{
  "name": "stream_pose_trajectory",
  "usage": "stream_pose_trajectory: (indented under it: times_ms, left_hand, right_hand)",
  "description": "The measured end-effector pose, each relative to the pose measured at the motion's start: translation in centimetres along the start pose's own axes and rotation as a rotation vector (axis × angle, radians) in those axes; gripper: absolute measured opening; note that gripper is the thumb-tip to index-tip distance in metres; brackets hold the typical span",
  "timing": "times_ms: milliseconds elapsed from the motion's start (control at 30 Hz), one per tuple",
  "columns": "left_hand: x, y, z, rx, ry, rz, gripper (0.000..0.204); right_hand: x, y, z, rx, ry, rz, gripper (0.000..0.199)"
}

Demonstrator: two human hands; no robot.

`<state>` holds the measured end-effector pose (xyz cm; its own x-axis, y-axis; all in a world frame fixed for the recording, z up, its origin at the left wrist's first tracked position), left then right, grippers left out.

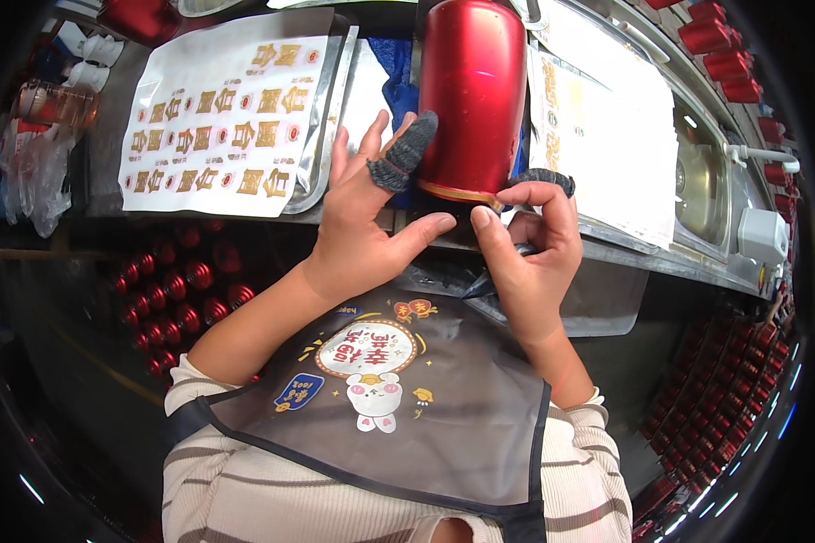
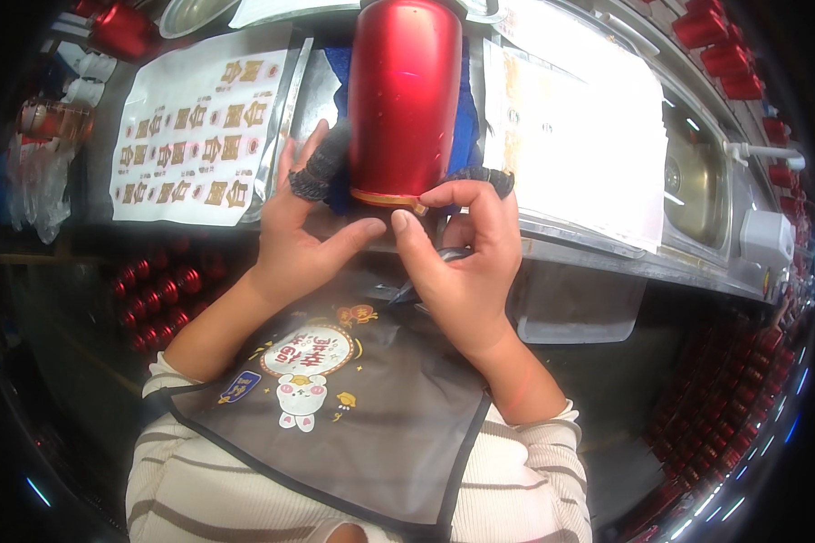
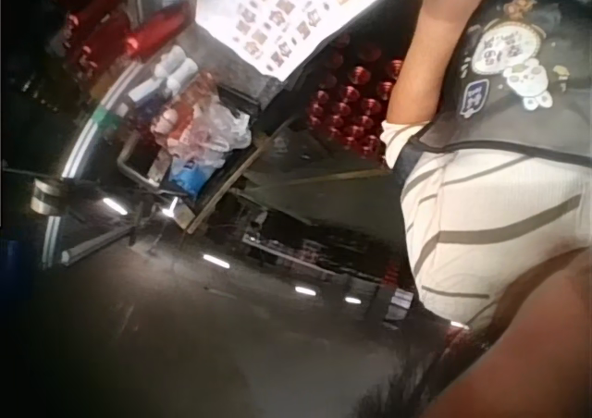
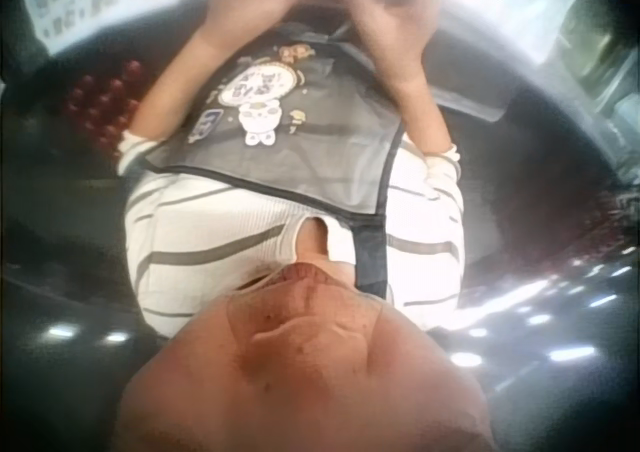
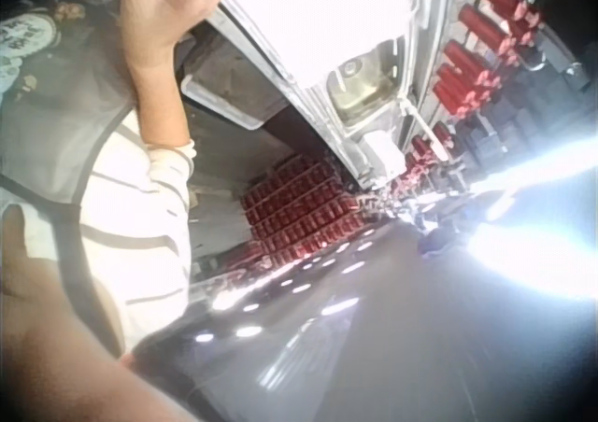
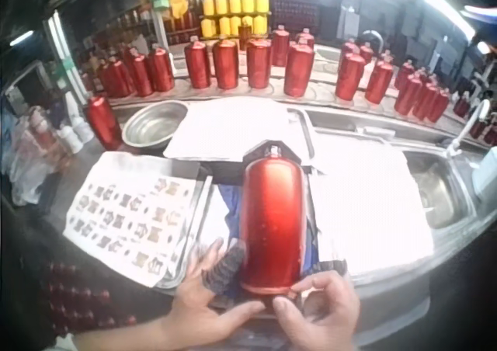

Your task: The person applies a gold sticker to the side of a red bottle, smooths it with a blue cloth, and then applies a second sticker to the bottom. The process is repeated for multiple bottles in a production setting.

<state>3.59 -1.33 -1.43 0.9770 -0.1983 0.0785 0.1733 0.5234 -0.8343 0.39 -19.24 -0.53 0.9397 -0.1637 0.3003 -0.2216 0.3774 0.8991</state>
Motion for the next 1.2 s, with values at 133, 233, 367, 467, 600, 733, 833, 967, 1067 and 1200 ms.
stream_pose_trajectory:
  times_ms: [133, 233, 367, 467, 600, 733, 833, 967, 1067, 1200]
  left_hand:
    - [-1.8, -1.0, 0.7, 0.130, -0.053, -0.189, 0.071]
    - [-2.7, -0.4, 0.3, 0.202, -0.039, -0.212, 0.070]
    - [-2.6, -0.4, 0.1, 0.173, -0.040, -0.177, 0.061]
    - [-2.7, -0.7, -0.2, 0.224, -0.037, -0.220, 0.061]
    - [-2.6, -1.1, -0.4, 0.286, -0.033, -0.275, 0.063]
    - [-2.2, -1.1, -0.4, 0.273, -0.033, -0.202, 0.039]
    - [-2.1, -1.5, -0.6, 0.304, -0.027, -0.245, 0.032]
    - [-1.9, -2.3, -0.6, 0.381, -0.021, -0.315, 0.027]
    - [-1.7, -3.2, -0.6, 0.405, -0.022, -0.341, 0.026]
    - [-1.2, -4.2, -0.7, 0.421, -0.038, -0.374, 0.024]
  right_hand:
    - [0.1, -0.4, 0.2, 0.069, 0.006, -0.051, 0.018]
    - [0.3, 0.6, 0.3, 0.182, -0.002, -0.059, 0.015]
    - [0.5, 1.4, 0.5, 0.244, 0.024, -0.075, 0.013]
    - [0.5, 0.8, 0.5, 0.269, 0.001, -0.106, 0.014]
    - [0.6, -0.2, 0.5, 0.378, -0.039, -0.153, 0.019]
    - [0.6, -1.0, 0.3, 0.474, -0.059, -0.193, 0.020]
    - [0.6, -1.2, 0.3, 0.502, -0.065, -0.192, 0.021]
    - [0.7, -1.4, 0.4, 0.489, -0.062, -0.184, 0.021]
    - [0.7, -1.4, 0.3, 0.493, -0.071, -0.181, 0.021]
    - [0.8, -1.1, 0.2, 0.486, -0.067, -0.181, 0.021]
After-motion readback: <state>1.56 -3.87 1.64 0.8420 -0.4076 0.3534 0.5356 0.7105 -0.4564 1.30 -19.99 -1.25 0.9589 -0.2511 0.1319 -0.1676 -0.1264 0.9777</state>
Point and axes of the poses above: each hand's wrist, its own x-axis towards the middle knuckle, its own z-axis out of the back of the hand, y = z × x, the point moved 9 cm from there along x, towards the middle knuckle, and after that the axes turned 15 degrees about z, right-handed, at the moved point
